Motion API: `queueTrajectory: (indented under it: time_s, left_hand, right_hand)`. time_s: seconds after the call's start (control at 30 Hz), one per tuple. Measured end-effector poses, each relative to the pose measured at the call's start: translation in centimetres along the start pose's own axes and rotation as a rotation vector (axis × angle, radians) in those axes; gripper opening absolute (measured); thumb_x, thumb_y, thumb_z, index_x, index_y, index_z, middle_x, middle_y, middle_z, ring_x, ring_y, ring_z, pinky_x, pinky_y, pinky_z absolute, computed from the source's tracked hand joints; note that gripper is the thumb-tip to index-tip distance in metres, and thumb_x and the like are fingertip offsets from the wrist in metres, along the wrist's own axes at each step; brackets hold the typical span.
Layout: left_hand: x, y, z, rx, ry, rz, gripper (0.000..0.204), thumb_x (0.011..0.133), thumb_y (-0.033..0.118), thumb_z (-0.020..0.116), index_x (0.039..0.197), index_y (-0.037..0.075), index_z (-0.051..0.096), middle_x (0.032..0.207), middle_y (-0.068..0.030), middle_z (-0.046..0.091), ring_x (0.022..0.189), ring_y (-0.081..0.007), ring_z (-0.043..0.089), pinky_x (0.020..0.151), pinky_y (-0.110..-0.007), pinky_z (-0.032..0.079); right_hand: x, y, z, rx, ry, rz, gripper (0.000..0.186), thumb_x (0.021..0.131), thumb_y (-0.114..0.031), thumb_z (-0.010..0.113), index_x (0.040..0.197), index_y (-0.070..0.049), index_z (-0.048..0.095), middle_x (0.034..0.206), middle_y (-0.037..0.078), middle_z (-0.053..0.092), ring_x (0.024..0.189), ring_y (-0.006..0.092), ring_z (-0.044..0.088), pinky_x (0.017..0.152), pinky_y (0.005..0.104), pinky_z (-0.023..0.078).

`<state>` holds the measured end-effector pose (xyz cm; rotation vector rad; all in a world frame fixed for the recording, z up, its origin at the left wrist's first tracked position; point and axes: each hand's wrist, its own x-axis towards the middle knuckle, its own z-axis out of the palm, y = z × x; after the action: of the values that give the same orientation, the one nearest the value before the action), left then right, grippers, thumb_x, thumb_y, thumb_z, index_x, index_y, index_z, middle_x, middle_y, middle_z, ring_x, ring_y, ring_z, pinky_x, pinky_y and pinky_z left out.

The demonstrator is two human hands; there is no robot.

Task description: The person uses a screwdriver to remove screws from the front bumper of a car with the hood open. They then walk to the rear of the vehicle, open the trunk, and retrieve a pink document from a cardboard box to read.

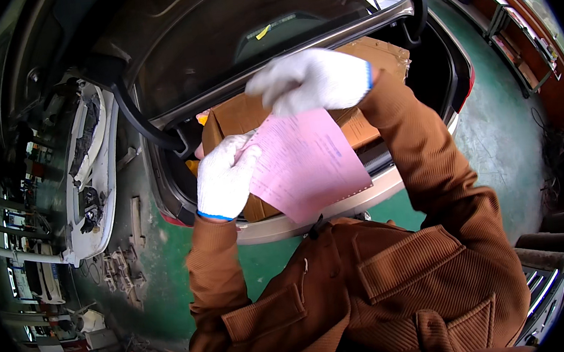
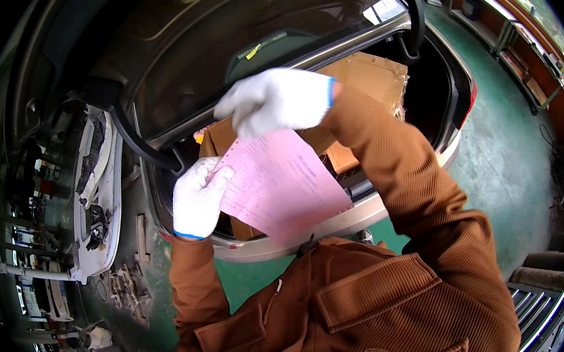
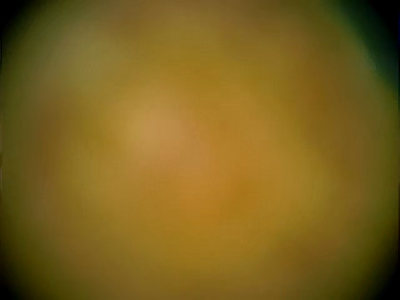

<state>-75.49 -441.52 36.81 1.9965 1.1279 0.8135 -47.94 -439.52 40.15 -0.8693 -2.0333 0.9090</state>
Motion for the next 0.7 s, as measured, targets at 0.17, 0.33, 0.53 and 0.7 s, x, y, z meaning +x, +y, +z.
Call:
queueTrajectory:
  time_s: [0.17,0.33,0.53,0.7]
  left_hand:
    - [-1.7,-2.9,0.8,-0.490,0.346,-0.128,0.021,0.098,0.007,0.067,0.114,-0.006,0.070,0.099,-0.0059,0.072,0.085,-0.0091,0.063,0.078,-0.024,0.051]
    - [-2.2,-2.1,1.2,-0.766,0.464,-0.093,0.015,0.099,0.002,0.064,0.112,-0.004,0.067,0.106,-0.0064,0.071,0.094,-0.0097,0.064,0.086,-0.025,0.051]
    - [-3.1,-1.9,2.1,-0.893,0.507,-0.098,0.012,0.101,0.003,0.059,0.111,-0.002,0.064,0.110,-0.0071,0.070,0.098,-0.0125,0.066,0.090,-0.028,0.053]
    - [-3.8,-1.3,2.6,-0.930,0.482,-0.112,0.017,0.101,0.001,0.058,0.117,-0.002,0.062,0.117,-0.0094,0.068,0.105,-0.0140,0.064,0.096,-0.030,0.051]
  right_hand:
    - [-10.3,7.4,0.7,0.659,0.618,0.097,0.062,0.098,-0.037,0.068,0.147,-0.003,0.051,0.131,0.014,0.065,0.116,0.0223,0.065,0.099,0.0368,0.053]
    - [-16.2,8.7,6.9,1.056,0.578,0.189,0.098,0.090,-0.054,0.073,0.155,0.004,0.029,0.138,0.022,0.058,0.121,0.0281,0.064,0.101,0.0408,0.054]
    - [-11.9,5.1,9.6,0.970,0.578,0.121,0.091,0.095,-0.049,0.070,0.155,0.007,0.031,0.139,0.020,0.055,0.117,0.0215,0.061,0.103,0.0357,0.049]
    - [-10.1,3.8,9.5,0.752,0.834,0.366,0.032,0.099,-0.017,0.069,0.120,0.004,0.061,0.104,0.007,0.068,0.088,0.0091,0.063,0.082,0.0253,0.053]
